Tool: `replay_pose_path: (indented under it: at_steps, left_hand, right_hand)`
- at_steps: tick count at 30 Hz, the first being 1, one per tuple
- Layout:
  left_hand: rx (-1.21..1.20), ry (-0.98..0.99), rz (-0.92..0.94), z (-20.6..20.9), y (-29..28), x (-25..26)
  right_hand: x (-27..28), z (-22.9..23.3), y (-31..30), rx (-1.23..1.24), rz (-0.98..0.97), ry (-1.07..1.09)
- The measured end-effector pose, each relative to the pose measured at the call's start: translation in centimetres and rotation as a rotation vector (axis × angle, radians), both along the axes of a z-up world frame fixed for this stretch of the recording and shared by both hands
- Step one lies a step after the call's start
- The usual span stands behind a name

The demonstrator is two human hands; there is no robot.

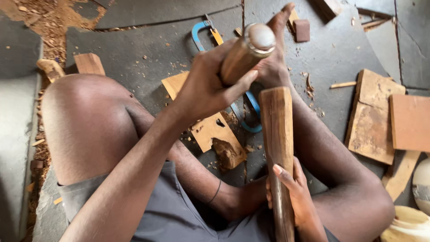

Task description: The person sits on the floor and uses a chisel and mallet to carve a piece of wood. They repeatedly strike the chisel to shape the wood, occasionally inspecting the progress. Later, they use a hand saw to cut a smaller piece of wood.

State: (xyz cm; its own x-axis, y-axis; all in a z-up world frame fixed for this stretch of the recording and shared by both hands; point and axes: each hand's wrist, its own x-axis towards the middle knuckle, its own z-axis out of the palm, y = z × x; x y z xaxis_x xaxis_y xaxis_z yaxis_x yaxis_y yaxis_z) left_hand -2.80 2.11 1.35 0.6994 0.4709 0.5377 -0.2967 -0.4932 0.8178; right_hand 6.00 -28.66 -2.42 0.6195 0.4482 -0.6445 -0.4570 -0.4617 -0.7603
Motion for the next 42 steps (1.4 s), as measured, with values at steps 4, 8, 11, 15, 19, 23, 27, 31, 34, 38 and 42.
replay_pose_path:
  at_steps: [4, 8, 11, 15, 19, 23, 27, 31, 34, 38, 42]
  left_hand:
    - [-0.038, 0.036, -0.021, 0.0, -0.3, -1.4]
    - [-0.068, 0.036, -0.005, -0.1, -0.6, -2.6]
    - [-0.11, -0.007, 0.004, -0.4, -0.9, -3.1]
    - [-0.174, -0.031, 0.062, -0.3, -1.3, -3.0]
    - [-0.158, -0.044, 0.04, -0.2, -1.5, -2.9]
    - [-0.179, -0.004, 0.038, 0.2, -1.6, -3.3]
    - [-0.174, 0.033, 0.023, -0.4, -1.7, -3.5]
    - [-0.216, -0.031, -0.057, -1.2, -1.4, -3.0]
    - [-0.149, 0.06, 0.026, -2.9, -1.6, -3.1]
    - [-0.226, 0.024, 0.127, -4.3, -2.1, -2.7]
    - [-0.333, -0.231, 0.553, -3.6, -1.3, -0.9]
  right_hand:
    - [0.3, 0.4, 0.6, 0.015, -0.013, 0.039]
    - [-0.1, 0.7, 0.4, -0.015, -0.021, 0.018]
    - [-0.4, 0.7, -0.1, 0.096, -0.021, 0.025]
    - [-0.4, 1.2, -0.3, 0.092, -0.02, 0.001]
    - [-0.7, 2.0, -0.3, 0.111, -0.017, -0.052]
    - [-1.2, 4.6, 0.0, 0.263, 0.081, -0.192]
    - [-1.0, 10.6, 0.0, 0.523, 0.316, -0.403]
    - [-0.1, 15.6, 2.4, 0.618, 0.385, -0.364]
    - [1.3, 18.5, 3.7, 0.287, 0.629, -0.695]
    - [2.3, 18.9, 5.4, 0.108, 0.86, -0.999]
    - [0.9, 15.6, 5.5, 0.234, 0.621, -0.688]
